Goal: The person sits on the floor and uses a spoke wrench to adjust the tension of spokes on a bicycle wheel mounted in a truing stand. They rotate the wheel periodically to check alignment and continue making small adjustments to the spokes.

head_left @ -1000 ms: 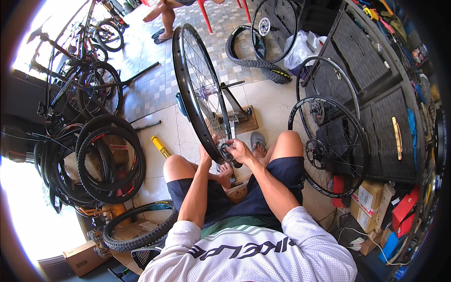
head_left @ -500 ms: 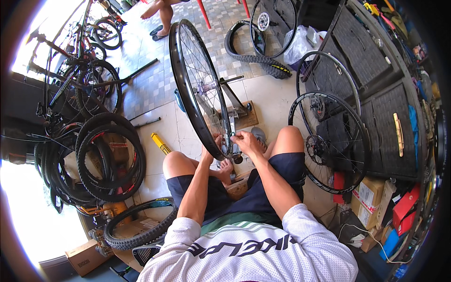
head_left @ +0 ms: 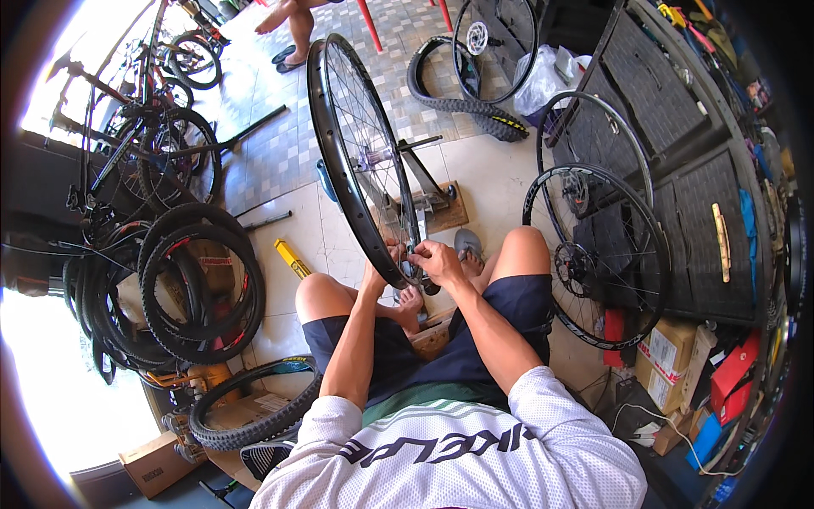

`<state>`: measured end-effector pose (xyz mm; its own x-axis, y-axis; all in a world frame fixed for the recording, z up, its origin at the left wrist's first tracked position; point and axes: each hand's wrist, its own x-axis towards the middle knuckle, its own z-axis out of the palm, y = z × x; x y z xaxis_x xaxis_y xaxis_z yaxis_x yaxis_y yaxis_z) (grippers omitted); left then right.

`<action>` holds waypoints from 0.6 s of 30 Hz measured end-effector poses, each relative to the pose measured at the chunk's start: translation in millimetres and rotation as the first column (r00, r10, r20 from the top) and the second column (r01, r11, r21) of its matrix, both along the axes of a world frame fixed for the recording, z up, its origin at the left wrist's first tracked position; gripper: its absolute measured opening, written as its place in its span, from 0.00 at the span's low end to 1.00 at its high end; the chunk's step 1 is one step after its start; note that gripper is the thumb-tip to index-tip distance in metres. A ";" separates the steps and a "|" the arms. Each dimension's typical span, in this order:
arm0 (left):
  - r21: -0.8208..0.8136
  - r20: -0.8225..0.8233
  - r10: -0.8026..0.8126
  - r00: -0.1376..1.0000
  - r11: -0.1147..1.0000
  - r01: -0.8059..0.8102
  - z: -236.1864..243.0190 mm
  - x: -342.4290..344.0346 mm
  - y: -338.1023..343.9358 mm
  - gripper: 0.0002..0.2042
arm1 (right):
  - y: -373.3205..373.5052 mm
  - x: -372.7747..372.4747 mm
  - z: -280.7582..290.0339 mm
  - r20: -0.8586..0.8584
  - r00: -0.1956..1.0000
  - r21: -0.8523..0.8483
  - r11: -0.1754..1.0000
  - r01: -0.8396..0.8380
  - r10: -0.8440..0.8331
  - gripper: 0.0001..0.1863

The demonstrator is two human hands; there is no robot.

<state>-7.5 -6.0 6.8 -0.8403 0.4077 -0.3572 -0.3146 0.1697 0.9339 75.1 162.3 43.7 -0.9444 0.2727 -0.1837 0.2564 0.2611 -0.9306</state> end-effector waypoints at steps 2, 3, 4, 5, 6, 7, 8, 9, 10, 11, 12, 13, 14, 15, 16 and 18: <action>-0.048 0.007 -0.069 0.998 0.996 0.069 -0.6 -4.3 -2.8 0.12 | 0.4 -0.2 -2.6 0.032 0.999 -0.049 0.998 -0.038 0.039 0.17; -0.051 0.001 -0.060 0.998 0.997 0.060 -2.0 -4.3 -3.2 0.12 | 0.7 -0.5 -2.2 0.033 0.998 -0.049 0.997 -0.055 0.057 0.17; -0.053 -0.005 -0.051 0.999 0.997 0.051 -3.3 -3.8 -3.6 0.12 | 1.2 -0.4 -1.8 0.033 0.997 -0.049 0.996 -0.072 0.074 0.18; -0.056 -0.012 -0.043 0.999 0.998 0.042 -4.6 -3.6 -3.7 0.12 | 1.7 -0.5 -1.3 0.033 0.995 -0.048 0.995 -0.089 0.090 0.18; -0.075 -0.042 -0.039 0.998 0.997 0.035 -7.6 -4.2 -7.1 0.12 | 0.6 -0.9 1.8 0.022 0.994 -0.045 0.993 -0.109 0.110 0.19; -0.094 -0.072 -0.034 0.997 0.995 0.027 -10.2 -5.4 -10.7 0.12 | -0.4 -1.3 4.9 0.010 0.992 -0.041 0.991 -0.129 0.130 0.19; -0.113 -0.103 -0.029 0.994 0.993 0.018 -12.6 -6.2 -14.7 0.12 | -1.9 -1.8 8.2 -0.002 0.989 -0.037 0.988 -0.150 0.150 0.20; -0.104 -0.069 -0.027 0.997 0.994 0.019 -9.4 -4.2 -8.0 0.13 | 0.4 0.4 6.0 -0.007 0.994 -0.019 0.994 -0.110 0.110 0.21; -0.096 -0.033 -0.026 0.999 0.995 0.023 -1.8 -1.2 -0.9 0.13 | 1.0 2.9 2.9 -0.012 0.998 -0.001 0.998 -0.069 0.069 0.22; -0.089 0.002 -0.025 1.000 0.996 0.025 6.1 1.2 6.7 0.14 | 2.0 5.0 -0.4 -0.018 0.999 0.016 0.999 -0.028 0.029 0.22; -0.116 -0.061 -0.008 0.998 0.993 0.001 6.4 0.0 0.3 0.14 | -3.5 3.1 3.2 -0.037 0.998 0.056 0.997 -0.044 0.046 0.23; -0.142 -0.122 0.004 0.993 0.990 -0.021 1.9 -2.2 -5.0 0.15 | -7.7 1.6 5.5 -0.053 0.997 0.096 0.994 -0.055 0.061 0.24; -0.167 -0.182 0.015 0.983 0.985 -0.046 -2.3 -3.8 -11.4 0.15 | -11.6 -0.1 7.6 -0.068 0.995 0.136 0.989 -0.066 0.076 0.25; -0.167 -0.151 0.008 0.989 0.985 -0.033 -0.8 -3.9 -9.3 0.16 | -10.0 -0.3 4.1 -0.126 0.988 0.144 0.987 -0.067 0.086 0.23; -0.166 -0.119 0.001 0.993 0.986 -0.021 0.9 -3.8 -7.6 0.17 | -8.0 -0.8 0.5 -0.183 0.978 0.153 0.986 -0.069 0.097 0.22; -0.151 -0.064 -0.010 0.998 0.988 0.000 6.3 -1.8 -0.6 0.18 | -3.6 -0.5 -9.6 -0.194 0.974 0.147 0.985 -0.088 0.116 0.19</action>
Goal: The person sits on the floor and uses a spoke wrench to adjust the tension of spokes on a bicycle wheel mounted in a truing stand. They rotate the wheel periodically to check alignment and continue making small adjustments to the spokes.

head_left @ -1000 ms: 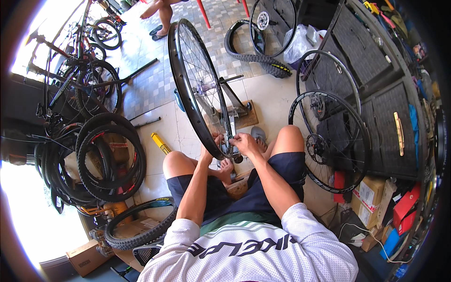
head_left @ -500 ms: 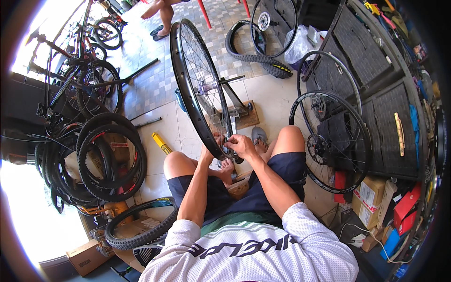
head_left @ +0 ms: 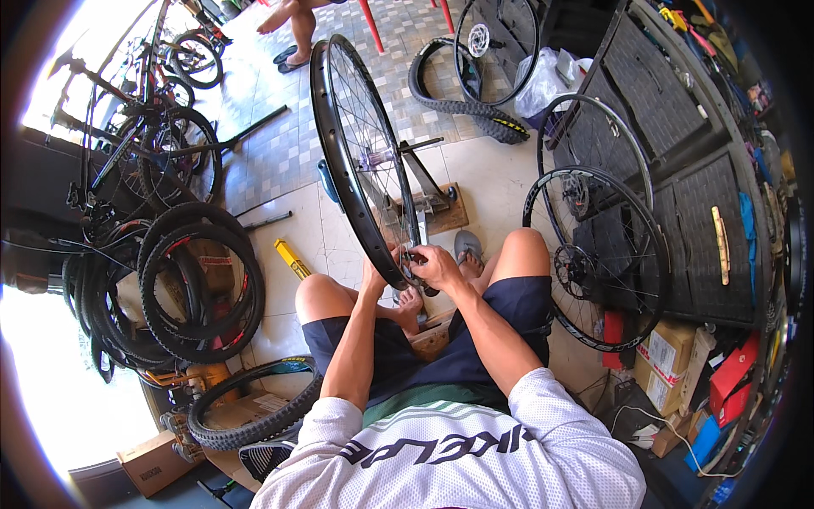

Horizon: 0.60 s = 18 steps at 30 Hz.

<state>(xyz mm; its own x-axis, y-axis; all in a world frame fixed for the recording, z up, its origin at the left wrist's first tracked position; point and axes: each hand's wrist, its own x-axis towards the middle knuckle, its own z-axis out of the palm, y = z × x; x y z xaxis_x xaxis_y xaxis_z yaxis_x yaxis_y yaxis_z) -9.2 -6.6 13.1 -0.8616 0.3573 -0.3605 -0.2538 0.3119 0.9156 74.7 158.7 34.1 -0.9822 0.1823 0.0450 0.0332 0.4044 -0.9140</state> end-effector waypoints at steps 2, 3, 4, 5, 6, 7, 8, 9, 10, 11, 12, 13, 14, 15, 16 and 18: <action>0.029 0.050 -0.016 0.999 0.999 0.014 7.6 3.9 12.0 0.19 | 7.1 2.7 -13.0 0.097 0.995 -0.022 1.000 -0.015 0.017 0.17; -0.013 -0.070 -0.032 0.997 0.999 0.031 0.6 0.8 -0.2 0.20 | 0.4 -1.1 -7.6 0.107 0.994 -0.073 0.997 -0.029 0.036 0.17; -0.061 -0.194 -0.046 0.980 0.998 0.035 -15.1 -5.4 -18.5 0.21 | -7.9 -5.5 2.6 0.110 0.992 -0.125 0.991 -0.050 0.064 0.18; -0.105 -0.302 -0.081 0.950 0.993 0.051 -26.2 -9.0 -26.7 0.22 | -10.6 -7.1 7.7 0.124 0.989 -0.170 0.984 -0.054 0.076 0.19; -0.173 -0.251 -0.139 0.958 0.980 0.097 -22.5 -6.5 -17.4 0.23 | -5.4 -4.2 3.3 0.145 0.988 -0.179 0.984 -0.024 0.051 0.21; -0.238 -0.193 -0.195 0.962 0.960 0.147 -7.1 -1.2 -5.5 0.24 | -0.6 0.1 -2.1 0.170 0.985 -0.188 0.982 0.007 0.025 0.22; -0.307 -0.144 -0.235 0.961 0.934 0.183 6.3 2.1 -0.9 0.25 | -0.9 1.5 -2.7 0.181 0.983 -0.202 0.979 0.022 0.015 0.24; -0.309 -0.185 -0.218 0.958 0.938 0.154 4.9 1.6 1.0 0.26 | -2.5 1.1 -3.4 0.113 0.993 -0.202 0.979 0.003 0.021 0.26; -0.310 -0.225 -0.201 0.953 0.942 0.126 3.1 0.7 3.9 0.28 | -5.0 -0.2 -4.2 0.046 0.999 -0.200 0.980 -0.016 0.026 0.28; -0.309 -0.264 -0.185 0.946 0.946 0.099 1.5 -0.1 6.3 0.29 | -5.6 -1.0 -5.1 -0.021 0.999 -0.196 0.980 -0.034 0.030 0.30; -0.357 -0.260 -0.181 0.949 0.931 0.079 1.0 -0.1 6.7 0.29 | -6.4 -1.3 -2.9 -0.006 1.000 -0.178 0.984 -0.027 0.026 0.31; -0.403 -0.254 -0.177 0.951 0.913 0.062 0.4 -1.2 7.9 0.29 | -6.5 -1.1 -0.8 0.010 1.000 -0.159 0.987 -0.019 0.021 0.32; -0.448 -0.249 -0.173 0.953 0.893 0.045 0.0 -1.7 8.2 0.29 | -6.4 -0.8 1.3 0.025 1.000 -0.140 0.990 -0.011 0.015 0.32; -0.432 -0.243 -0.159 0.957 0.901 0.040 2.7 -0.9 10.4 0.29 | -4.6 0.6 1.6 0.054 0.998 -0.155 0.988 -0.007 0.015 0.33; -0.416 -0.237 -0.146 0.961 0.908 0.035 5.5 -0.2 11.9 0.30 | -2.8 2.0 1.8 0.082 0.996 -0.170 0.985 -0.002 0.016 0.34; -0.329 -0.267 -0.142 0.953 0.943 0.048 6.3 -0.5 7.4 0.30 | -2.9 1.6 5.5 0.118 0.992 -0.232 0.973 -0.006 0.034 0.35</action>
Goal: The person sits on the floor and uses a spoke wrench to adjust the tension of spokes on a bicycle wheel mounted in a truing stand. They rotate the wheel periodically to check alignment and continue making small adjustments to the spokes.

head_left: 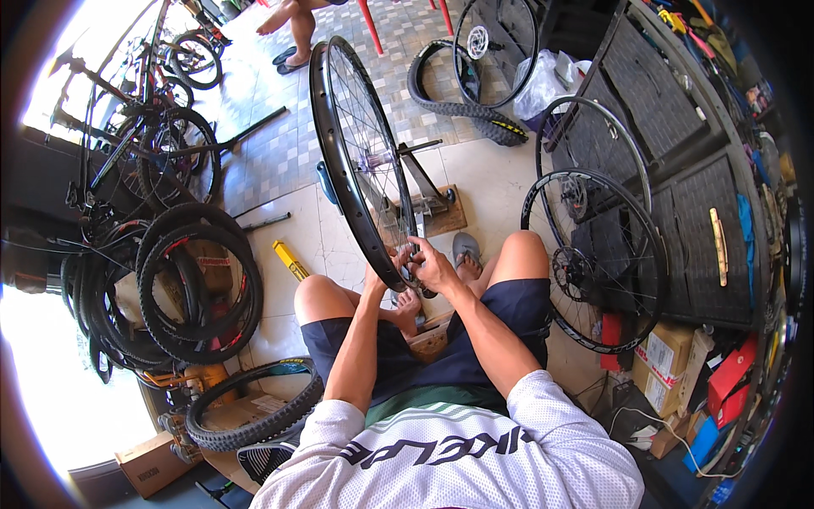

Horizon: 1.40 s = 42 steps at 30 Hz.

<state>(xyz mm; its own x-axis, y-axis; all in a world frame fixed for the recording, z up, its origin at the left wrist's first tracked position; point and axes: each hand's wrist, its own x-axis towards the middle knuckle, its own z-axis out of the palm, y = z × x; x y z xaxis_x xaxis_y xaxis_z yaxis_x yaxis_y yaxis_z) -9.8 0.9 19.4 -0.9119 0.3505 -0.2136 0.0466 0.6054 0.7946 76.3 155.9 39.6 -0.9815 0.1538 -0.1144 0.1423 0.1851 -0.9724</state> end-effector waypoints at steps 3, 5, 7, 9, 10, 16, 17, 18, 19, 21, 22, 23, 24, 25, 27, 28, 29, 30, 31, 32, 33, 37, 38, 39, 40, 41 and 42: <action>0.119 -0.015 -0.073 0.997 0.990 0.074 -8.0 -2.7 -8.8 0.29 | -0.9 -2.4 1.6 -0.024 1.000 -0.047 0.999 0.002 -0.003 0.36; 0.057 0.079 -0.105 0.991 0.993 0.100 -1.6 -4.5 3.9 0.29 | 3.7 2.2 -7.6 -0.105 0.993 0.055 0.997 0.061 -0.055 0.36; -0.087 0.056 -0.051 0.997 0.995 0.056 -10.1 -5.7 -0.5 0.29 | -3.9 0.5 -0.9 -0.071 0.997 0.156 0.986 0.051 -0.040 0.36; -0.101 0.048 0.004 0.999 0.995 0.001 -17.9 -7.1 -6.3 0.28 | -8.3 -1.4 5.3 -0.053 0.998 0.195 0.980 0.035 -0.025 0.36; -0.045 0.055 0.031 0.998 0.999 -0.028 -19.9 -7.3 -8.8 0.28 | -9.0 -2.3 7.2 -0.050 0.999 0.184 0.983 0.026 -0.017 0.36; 0.059 0.149 -0.119 0.982 0.992 0.112 24.8 -6.8 0.4 0.28 | 1.6 0.0 -4.3 0.070 0.998 0.065 0.998 0.002 -0.006 0.36; 0.065 0.172 -0.125 0.977 0.991 0.116 31.0 -5.2 1.5 0.28 | 0.0 0.3 -0.6 0.078 0.997 0.077 0.997 0.010 -0.016 0.35; 0.103 0.161 -0.059 0.985 0.994 0.042 27.1 -2.3 0.8 0.27 | -3.1 0.4 4.2 0.031 0.999 0.118 0.993 0.022 -0.025 0.35; 0.000 0.097 -0.048 0.994 0.999 0.048 23.8 -3.0 -1.2 0.27 | -6.2 0.5 8.7 -0.017 0.999 0.158 0.987 0.037 -0.035 0.35; -0.201 -0.026 -0.057 0.998 0.978 0.051 19.6 -4.0 1.1 0.26 | -7.8 -0.2 11.9 -0.059 0.997 0.154 0.987 0.052 -0.043 0.34; -0.102 0.028 -0.033 0.999 0.994 0.035 18.4 -1.8 5.0 0.25 | -6.8 -0.6 10.8 -0.053 0.998 0.110 0.993 0.049 -0.043 0.33; -0.001 0.084 0.012 0.996 1.000 -0.012 18.3 -2.6 6.3 0.25 | -5.6 -0.7 9.5 -0.048 0.998 0.066 0.997 0.045 -0.042 0.32; 0.094 0.144 0.056 0.988 0.993 -0.070 18.5 -3.7 4.8 0.25 | -4.0 -0.5 8.5 0.005 1.000 0.004 1.000 0.001 -0.001 0.32; 0.185 0.207 0.094 0.974 0.974 -0.133 18.7 -5.0 2.5 0.25 | -1.8 -0.9 7.4 0.055 0.998 -0.060 0.997 -0.040 0.044 0.31; 0.245 0.385 0.197 0.902 0.920 -0.306 21.0 -6.9 2.3 0.22 | 0.6 -0.1 0.6 0.098 0.991 -0.235 0.970 -0.061 0.086 0.28; 0.294 0.444 0.216 0.870 0.882 -0.369 22.4 -7.4 6.7 0.21 | 1.2 0.0 -5.1 0.095 0.992 -0.340 0.939 -0.042 0.079 0.25; 0.336 0.503 0.228 0.834 0.837 -0.431 23.6 -7.5 11.8 0.21 | 3.3 0.6 -10.8 0.091 0.993 -0.441 0.897 -0.022 0.069 0.23; 0.367 0.483 0.182 0.856 0.846 -0.387 18.3 -8.2 8.8 0.20 | 2.8 -1.6 -11.7 0.099 0.989 -0.453 0.890 -0.051 0.107 0.20; 0.396 0.459 0.143 0.877 0.851 -0.345 5.0 -7.6 0.9 0.20 | 1.6 -3.9 -9.2 0.103 0.983 -0.464 0.881 -0.087 0.151 0.17; 0.424 0.435 0.097 0.895 0.855 -0.299 -9.3 -7.3 -4.6 0.20 | 2.2 -5.7 -6.3 0.109 0.976 -0.475 0.872 -0.116 0.189 0.14; 0.449 0.417 0.047 0.908 0.858 -0.251 -18.9 -6.6 -6.2 0.21 | 4.3 -5.9 -3.3 0.131 0.978 -0.457 0.886 -0.085 0.162 0.13; 0.409 0.539 -0.026 0.842 0.882 -0.235 -16.1 0.6 2.5 0.20 | 11.0 -2.6 8.7 0.179 0.981 -0.353 0.926 0.133 -0.072 0.14; 0.448 0.520 0.027 0.853 0.843 -0.300 -17.2 6.7 5.7 0.17 | 12.1 -3.2 10.5 0.170 0.975 -0.370 0.908 0.197 -0.142 0.15; 0.447 0.514 0.045 0.856 0.838 -0.313 -16.4 7.9 3.1 0.16 | 12.6 -4.8 13.4 0.163 0.965 -0.389 0.885 0.255 -0.207 0.16; 0.451 0.509 0.043 0.860 0.837 -0.309 -14.9 6.6 9.2 0.16 | 21.9 -7.0 4.9 0.121 0.967 -0.215 0.945 0.246 -0.225 0.18; 0.455 0.504 0.043 0.863 0.836 -0.307 -13.3 5.9 14.5 0.15 | 27.3 -4.3 -3.4 0.147 0.967 -0.111 0.968 0.227 -0.210 0.18; 0.450 0.502 0.060 0.863 0.833 -0.320 -12.6 6.3 12.7 0.13 | 27.5 -3.6 -4.5 0.177 0.967 -0.014 0.982 0.187 -0.182 0.19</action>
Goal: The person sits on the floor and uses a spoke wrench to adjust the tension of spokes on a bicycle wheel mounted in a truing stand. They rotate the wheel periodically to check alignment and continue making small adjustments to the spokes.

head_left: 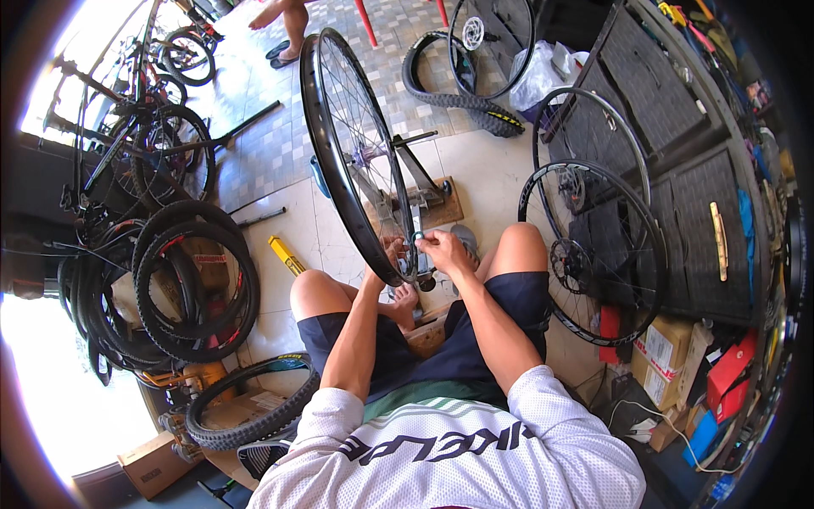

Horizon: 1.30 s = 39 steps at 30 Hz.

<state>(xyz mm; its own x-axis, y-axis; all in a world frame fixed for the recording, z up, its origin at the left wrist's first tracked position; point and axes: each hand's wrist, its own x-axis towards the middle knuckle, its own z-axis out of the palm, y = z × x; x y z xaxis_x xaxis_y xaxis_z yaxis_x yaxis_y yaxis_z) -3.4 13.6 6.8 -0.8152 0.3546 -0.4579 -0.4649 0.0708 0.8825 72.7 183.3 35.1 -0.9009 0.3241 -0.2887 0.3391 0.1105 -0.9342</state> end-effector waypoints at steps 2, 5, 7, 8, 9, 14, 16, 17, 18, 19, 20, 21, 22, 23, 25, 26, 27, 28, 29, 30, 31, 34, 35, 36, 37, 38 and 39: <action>-0.005 -0.028 -0.022 0.999 1.000 0.021 2.6 -0.9 -7.5 0.12 | -6.2 -0.3 -2.2 0.050 0.997 0.092 0.993 -0.070 0.066 0.20; -0.038 -0.052 -0.064 0.997 0.997 0.063 3.6 -3.4 -5.9 0.11 | -7.0 0.8 -16.0 0.085 0.990 0.135 0.983 -0.121 0.110 0.20; -0.048 -0.051 -0.073 0.996 0.996 0.071 5.5 -3.6 -4.7 0.11 | -9.2 -0.7 -15.7 0.041 0.990 0.070 0.988 -0.135 0.132 0.19; -0.038 -0.046 -0.080 0.996 0.996 0.078 6.2 -3.2 -2.7 0.11 | -8.5 1.3 -15.4 0.030 0.990 0.087 0.987 -0.138 0.136 0.19; -0.032 -0.042 -0.069 0.997 0.997 0.068 7.1 -2.6 -6.6 0.11 | -12.5 0.6 -7.5 0.015 0.987 0.100 0.982 -0.158 0.158 0.18; -0.054 -0.098 -0.116 0.988 0.992 0.111 -7.3 -10.3 -24.8 0.13 | -23.2 -2.0 19.6 -0.075 0.975 0.154 0.969 -0.196 0.209 0.21; -0.101 -0.087 -0.124 0.989 0.988 0.115 -0.8 -8.8 -18.3 0.14 | -22.3 0.0 19.0 -0.066 0.983 0.166 0.974 -0.156 0.169 0.24; -0.150 -0.068 -0.128 0.989 0.982 0.117 3.2 -8.3 -17.0 0.15 | -22.6 1.7 18.9 -0.058 0.988 0.183 0.974 -0.133 0.146 0.26; -0.199 -0.051 -0.134 0.990 0.972 0.121 8.3 -8.3 -14.7 0.16 | -22.3 2.9 17.9 -0.053 0.991 0.198 0.974 -0.107 0.120 0.27; -0.152 -0.043 -0.116 0.992 0.982 0.108 12.7 -7.2 -11.1 0.16 | -22.2 3.5 16.8 -0.052 0.991 0.229 0.968 -0.105 0.120 0.27; -0.103 -0.033 -0.099 0.995 0.990 0.095 16.5 -5.6 -6.5 0.16 | -21.9 3.9 15.5 -0.050 0.992 0.260 0.960 -0.103 0.119 0.27; -0.059 -0.027 -0.071 0.997 0.996 0.069 16.9 -5.2 -9.1 0.17 | -24.6 2.7 16.4 -0.053 0.990 0.288 0.951 -0.110 0.130 0.27; -0.100 -0.060 -0.092 0.994 0.991 0.086 17.3 -6.5 -11.9 0.17 | -25.9 1.7 17.0 -0.056 0.987 0.243 0.961 -0.132 0.149 0.25; -0.141 -0.090 -0.114 0.989 0.985 0.101 17.5 -8.7 -14.5 0.17 | -26.3 0.9 17.3 -0.059 0.984 0.198 0.968 -0.154 0.168 0.24; -0.169 -0.115 -0.123 0.986 0.980 0.102 18.0 -8.6 -13.3 0.16 | -25.1 0.6 14.1 -0.050 0.980 0.185 0.966 -0.181 0.193 0.21; -0.157 -0.112 -0.103 0.988 0.984 0.084 17.5 -6.7 -11.8 0.15 | -25.0 0.2 12.3 -0.040 0.978 0.216 0.958 -0.191 0.204 0.20; -0.145 -0.114 -0.084 0.990 0.987 0.067 15.5 -6.3 -11.4 0.14 | -24.4 0.0 9.0 -0.034 0.976 0.248 0.948 -0.199 0.214 0.19; -0.197 -0.143 -0.118 0.983 0.976 0.088 14.1 -8.2 -12.2 0.15 | -23.7 -0.7 5.7 -0.032 0.979 0.208 0.960 -0.189 0.200 0.19; -0.248 -0.170 -0.152 0.974 0.963 0.107 13.2 -11.0 -13.5 0.15 | -23.1 -1.7 2.6 -0.031 0.982 0.167 0.970 -0.178 0.186 0.19; -0.303 -0.194 -0.183 0.964 0.946 0.119 11.6 -12.8 -16.6 0.15 | -24.5 -3.4 3.2 -0.029 0.984 0.123 0.977 -0.173 0.178 0.19; -0.245 -0.169 -0.153 0.974 0.963 0.109 10.1 -12.5 -19.6 0.15 | -26.0 -3.8 4.1 -0.019 0.985 0.110 0.979 -0.170 0.173 0.19; -0.069 -0.067 -0.096 0.993 0.993 0.092 13.7 -6.3 -16.9 0.15 | -23.7 -1.2 -0.1 0.044 0.989 0.150 0.978 -0.144 0.139 0.20; -0.014 -0.020 -0.089 0.996 0.996 0.089 16.3 -2.8 -13.7 0.15 | -22.2 -0.7 -2.6 0.081 0.989 0.212 0.968 -0.135 0.120 0.20; 0.038 0.028 -0.082 0.996 0.996 0.081 19.1 -0.7 -12.5 0.15 | -21.5 -0.9 -2.1 0.118 0.988 0.271 0.954 -0.130 0.102 0.21; 0.039 0.038 -0.102 0.994 0.994 0.100 22.1 0.2 -11.7 0.14 | -19.8 -0.1 -1.7 0.118 0.988 0.272 0.953 -0.131 0.102 0.22; 0.039 0.050 -0.122 0.991 0.992 0.120 25.0 0.5 -11.0 0.14 | -17.7 1.3 -1.5 0.119 0.988 0.272 0.953 -0.131 0.102 0.22; 0.037 0.056 -0.134 0.989 0.991 0.132 25.1 0.4 -15.6 0.14 | -18.2 1.8 -0.8 0.114 0.987 0.271 0.953 -0.137 0.110 0.22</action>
